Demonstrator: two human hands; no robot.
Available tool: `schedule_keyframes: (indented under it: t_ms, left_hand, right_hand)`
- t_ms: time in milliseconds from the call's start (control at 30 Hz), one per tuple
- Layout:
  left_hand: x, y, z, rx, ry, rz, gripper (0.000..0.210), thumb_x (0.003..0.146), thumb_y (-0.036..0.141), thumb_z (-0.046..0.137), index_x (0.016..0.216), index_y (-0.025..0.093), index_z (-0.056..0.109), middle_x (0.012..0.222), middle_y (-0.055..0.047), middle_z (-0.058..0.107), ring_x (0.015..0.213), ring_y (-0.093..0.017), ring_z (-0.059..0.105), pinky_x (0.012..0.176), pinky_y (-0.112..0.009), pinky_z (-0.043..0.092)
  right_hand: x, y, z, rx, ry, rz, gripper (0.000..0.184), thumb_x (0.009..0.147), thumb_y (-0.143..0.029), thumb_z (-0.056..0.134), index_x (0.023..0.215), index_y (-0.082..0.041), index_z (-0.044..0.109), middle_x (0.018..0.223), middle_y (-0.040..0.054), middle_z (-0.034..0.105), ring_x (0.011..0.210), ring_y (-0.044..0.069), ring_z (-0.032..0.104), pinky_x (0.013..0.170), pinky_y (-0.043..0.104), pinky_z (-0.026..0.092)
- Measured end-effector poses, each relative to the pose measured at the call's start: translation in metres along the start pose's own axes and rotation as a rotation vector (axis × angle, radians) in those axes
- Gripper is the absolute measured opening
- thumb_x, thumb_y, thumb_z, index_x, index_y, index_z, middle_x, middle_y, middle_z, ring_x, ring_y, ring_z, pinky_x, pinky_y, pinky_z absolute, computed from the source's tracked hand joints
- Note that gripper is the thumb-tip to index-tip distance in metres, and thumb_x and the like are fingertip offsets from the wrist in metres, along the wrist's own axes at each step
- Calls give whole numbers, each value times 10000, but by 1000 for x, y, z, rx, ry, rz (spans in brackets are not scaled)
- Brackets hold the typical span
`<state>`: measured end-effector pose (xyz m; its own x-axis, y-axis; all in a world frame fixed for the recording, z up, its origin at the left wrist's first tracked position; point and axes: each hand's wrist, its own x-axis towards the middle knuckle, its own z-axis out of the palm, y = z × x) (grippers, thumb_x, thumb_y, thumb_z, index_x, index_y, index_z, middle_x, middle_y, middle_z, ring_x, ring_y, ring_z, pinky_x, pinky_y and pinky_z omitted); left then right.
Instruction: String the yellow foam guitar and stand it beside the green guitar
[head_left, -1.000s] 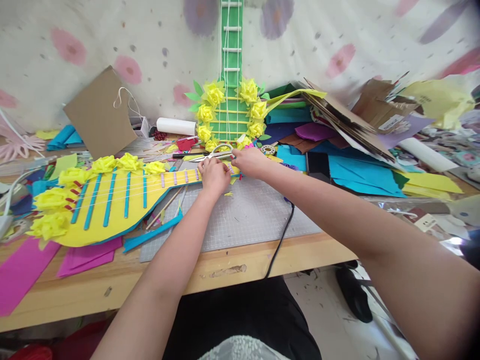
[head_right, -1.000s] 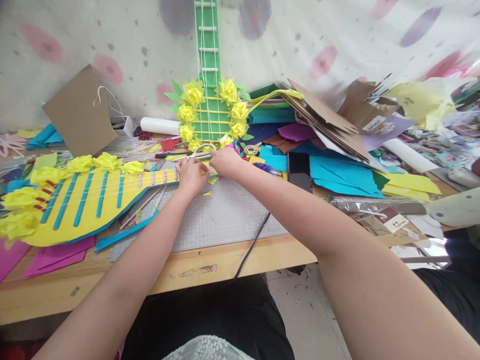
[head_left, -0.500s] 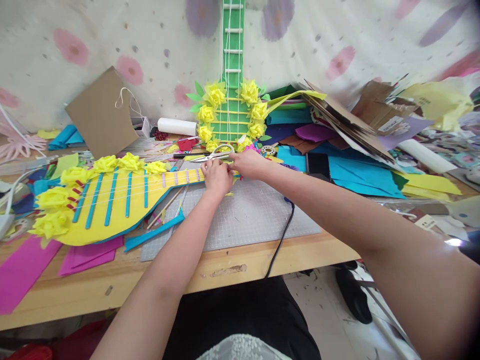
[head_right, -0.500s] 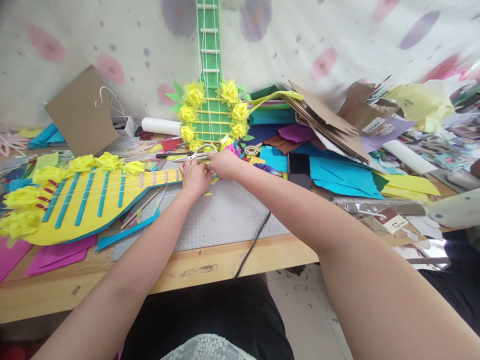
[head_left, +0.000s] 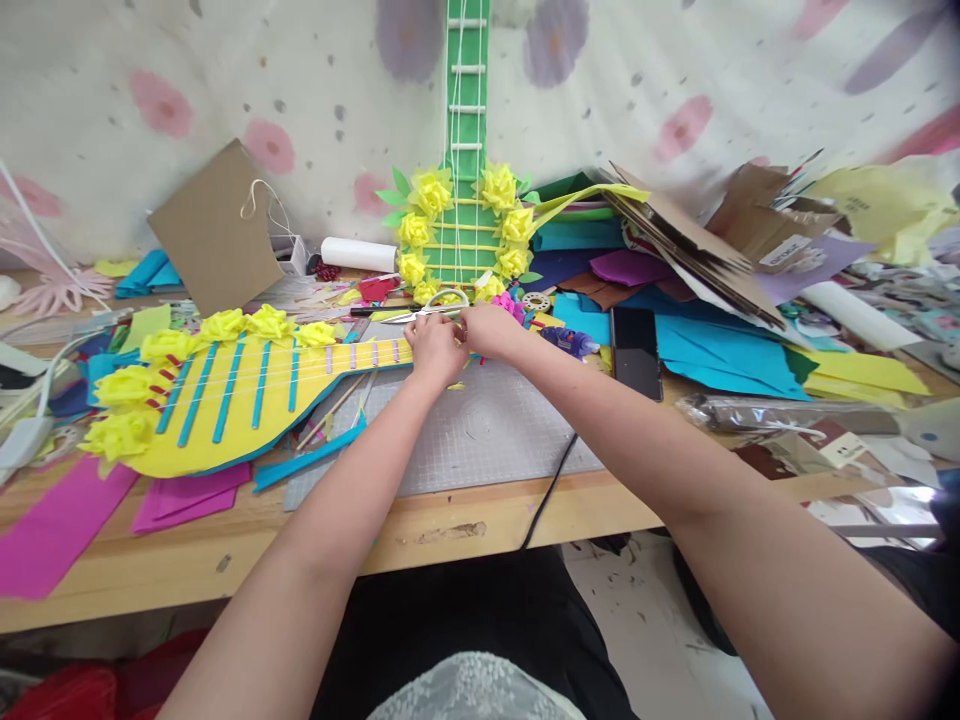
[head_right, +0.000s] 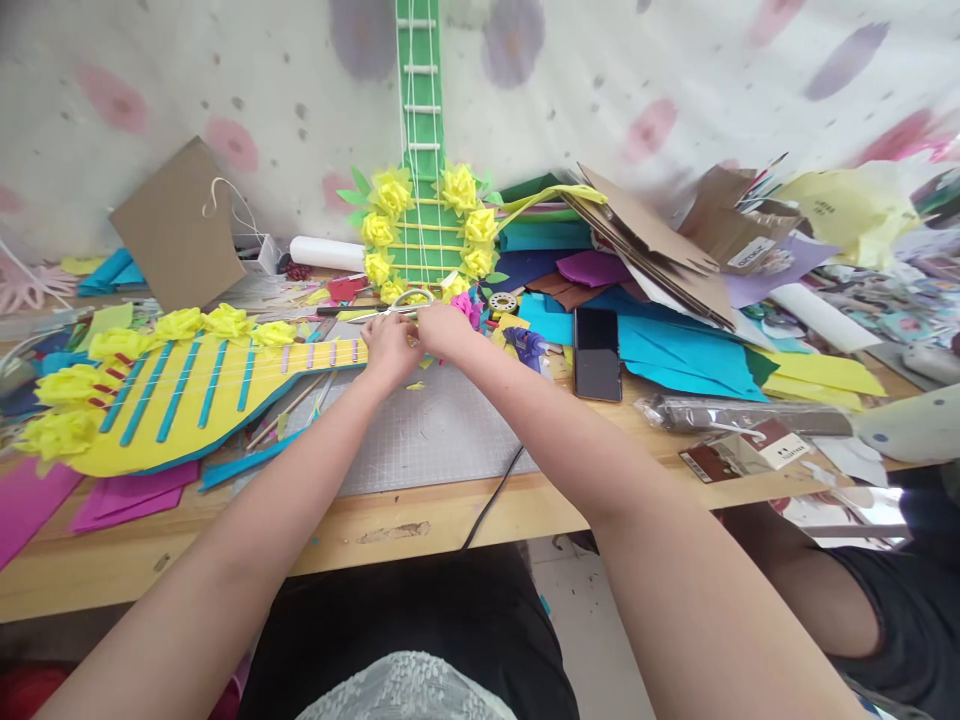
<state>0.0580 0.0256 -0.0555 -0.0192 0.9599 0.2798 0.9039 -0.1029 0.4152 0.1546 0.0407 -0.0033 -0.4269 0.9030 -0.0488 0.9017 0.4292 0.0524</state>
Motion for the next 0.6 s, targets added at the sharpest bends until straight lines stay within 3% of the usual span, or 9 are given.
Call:
schedule_keyframes:
  t_ms: [167,333,600]
  left_hand:
    - [-1,4,-5,130,-32,15,221,746,192,463,820,211,671,1004,-96,598,1044,-273,434,921,-431,265]
    - [-5,11,-7,215,-70,38,274,756,202,453,962,207,633,1057,-98,592,1062,-275,428,940,-423,254]
    - [-13,13,-3,190,-20,-6,265,775,199,427,917,212,651,1043,-101,600,1062,-275,428,935,-416,252]
  right_hand:
    - [-10,-10,-9,-86,-36,-45,309,821,-71,386,1032,-45,610,1015,204,625,959,239,580,723,295,450]
    - [-7,-12,-3,-109,-40,-63,339,776,-30,426,1055,-42,618,1033,199,630,962,239,581,736,301,464]
    - [-7,-11,-6,-141,-83,-121,328,776,-22,424,1023,-48,638,1017,197,643,965,225,589,776,276,452]
